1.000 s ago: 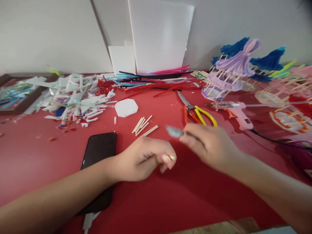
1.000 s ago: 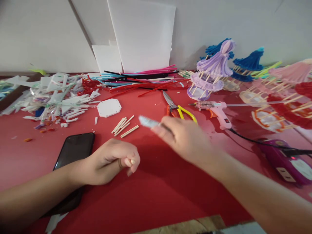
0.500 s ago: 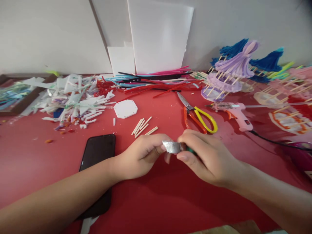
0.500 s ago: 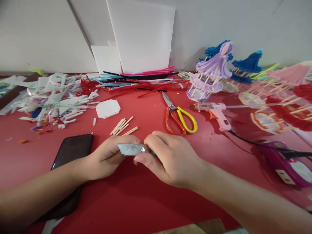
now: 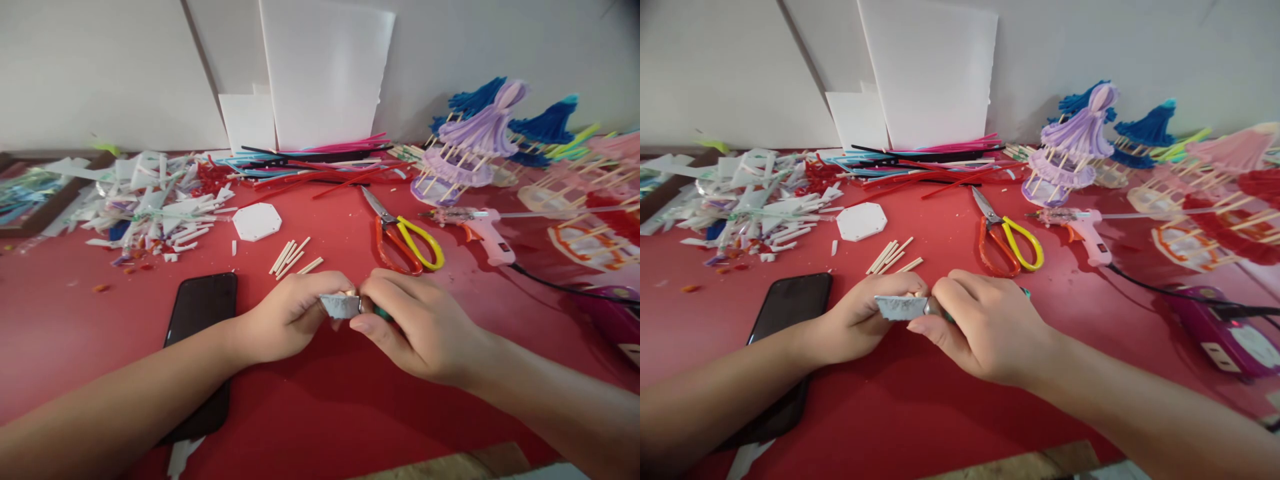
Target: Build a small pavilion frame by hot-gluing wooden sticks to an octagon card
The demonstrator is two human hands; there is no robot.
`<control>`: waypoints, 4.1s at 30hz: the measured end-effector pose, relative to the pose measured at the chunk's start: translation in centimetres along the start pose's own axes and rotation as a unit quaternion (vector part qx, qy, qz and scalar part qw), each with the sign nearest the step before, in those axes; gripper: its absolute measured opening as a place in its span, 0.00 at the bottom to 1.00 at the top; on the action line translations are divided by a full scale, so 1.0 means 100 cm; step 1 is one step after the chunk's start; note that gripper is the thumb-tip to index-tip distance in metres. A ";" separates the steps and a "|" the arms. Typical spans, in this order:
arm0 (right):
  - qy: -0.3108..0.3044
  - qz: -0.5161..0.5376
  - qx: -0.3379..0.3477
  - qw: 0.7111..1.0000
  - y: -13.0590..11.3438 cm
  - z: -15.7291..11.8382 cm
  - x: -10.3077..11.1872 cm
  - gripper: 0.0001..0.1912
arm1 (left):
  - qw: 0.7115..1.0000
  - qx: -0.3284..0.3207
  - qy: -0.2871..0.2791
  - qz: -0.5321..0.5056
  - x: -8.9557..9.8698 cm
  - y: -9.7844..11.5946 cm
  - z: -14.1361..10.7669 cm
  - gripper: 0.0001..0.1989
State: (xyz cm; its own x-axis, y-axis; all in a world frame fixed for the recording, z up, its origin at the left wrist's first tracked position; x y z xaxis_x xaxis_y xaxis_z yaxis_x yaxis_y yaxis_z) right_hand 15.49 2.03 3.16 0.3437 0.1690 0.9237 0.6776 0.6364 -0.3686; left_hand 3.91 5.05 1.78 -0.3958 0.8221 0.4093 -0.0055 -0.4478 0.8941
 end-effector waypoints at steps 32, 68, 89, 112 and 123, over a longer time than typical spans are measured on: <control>-0.062 0.095 0.024 0.993 0.000 0.000 -0.004 0.17 | 0.999 0.005 -0.052 -0.006 -0.005 0.000 0.001 0.12; 0.106 -0.003 0.068 0.992 0.004 -0.004 0.010 0.10 | 0.900 0.108 0.152 -0.394 0.006 -0.030 -0.004 0.13; 0.003 0.021 0.039 0.999 -0.001 0.001 -0.003 0.17 | 0.994 0.071 0.082 -0.034 0.003 -0.012 -0.006 0.10; -0.002 0.001 0.024 1.000 0.000 0.000 -0.004 0.15 | 0.996 0.014 0.034 0.075 -0.001 0.002 -0.002 0.12; -0.007 0.005 0.032 0.999 0.000 0.000 -0.006 0.16 | 0.997 0.000 0.031 0.071 -0.001 0.002 -0.002 0.14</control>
State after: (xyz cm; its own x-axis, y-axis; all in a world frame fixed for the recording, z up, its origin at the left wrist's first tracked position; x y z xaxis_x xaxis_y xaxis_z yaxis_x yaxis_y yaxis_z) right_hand 15.30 1.91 2.60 0.3417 0.1854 0.9214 0.6314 0.6808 -0.3712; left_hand 3.74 4.82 1.91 -0.4482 0.7274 0.5196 0.0552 -0.5576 0.8283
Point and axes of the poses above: each hand's wrist, its own z-axis towards the middle knuckle, its own x-axis out of the back of the hand, y = z × x, the point moved 6 cm from there along z, towards the middle knuckle, and after that the axes turned 15 degrees about -y, right-handed, at the moved point
